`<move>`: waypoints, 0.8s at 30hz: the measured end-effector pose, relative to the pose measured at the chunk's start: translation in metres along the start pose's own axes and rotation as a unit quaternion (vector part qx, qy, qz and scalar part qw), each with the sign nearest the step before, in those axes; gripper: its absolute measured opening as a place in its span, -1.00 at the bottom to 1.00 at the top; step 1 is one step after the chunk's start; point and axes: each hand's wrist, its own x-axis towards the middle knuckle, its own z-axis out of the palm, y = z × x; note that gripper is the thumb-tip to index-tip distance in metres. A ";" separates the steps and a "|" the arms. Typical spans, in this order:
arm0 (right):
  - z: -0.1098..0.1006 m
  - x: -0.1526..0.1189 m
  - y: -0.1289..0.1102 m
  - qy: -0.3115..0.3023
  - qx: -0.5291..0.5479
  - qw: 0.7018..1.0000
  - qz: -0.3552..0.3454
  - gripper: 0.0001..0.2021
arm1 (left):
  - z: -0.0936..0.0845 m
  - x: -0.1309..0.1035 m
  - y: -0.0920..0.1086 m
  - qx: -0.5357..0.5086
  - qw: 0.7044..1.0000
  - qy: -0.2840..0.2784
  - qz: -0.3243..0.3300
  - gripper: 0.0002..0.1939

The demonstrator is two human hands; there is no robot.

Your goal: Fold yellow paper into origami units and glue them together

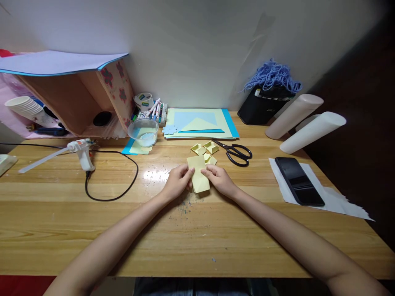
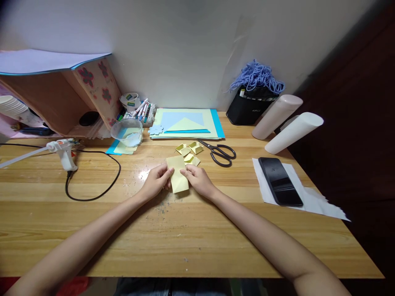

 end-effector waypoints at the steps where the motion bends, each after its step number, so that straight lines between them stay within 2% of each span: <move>1: 0.000 0.000 0.000 0.002 -0.003 1.000 0.000 -0.69 | 0.000 0.000 0.000 -0.013 1.000 -0.012 -0.004 -0.66; 5: -0.001 0.001 0.002 0.013 -0.003 1.000 0.000 -0.68 | 0.001 0.001 0.001 -0.028 0.998 -0.055 0.011 -0.69; 8: -0.001 0.001 0.001 0.009 0.012 1.000 0.002 -0.68 | 0.001 0.002 0.000 -0.024 0.998 -0.062 0.022 -0.69; 14: 0.000 -0.001 -0.002 -0.058 0.062 0.995 0.060 -0.71 | 0.000 0.002 -0.001 -0.041 0.998 -0.043 0.009 -0.66; 20: 0.001 -0.001 0.001 -0.021 0.075 0.995 0.061 -0.70 | -0.001 0.001 0.002 0.058 0.995 -0.080 0.008 -0.65; 24: -0.001 0.001 0.000 -0.036 0.082 0.995 0.054 -0.71 | -0.002 0.003 0.002 0.000 0.995 -0.098 0.021 -0.65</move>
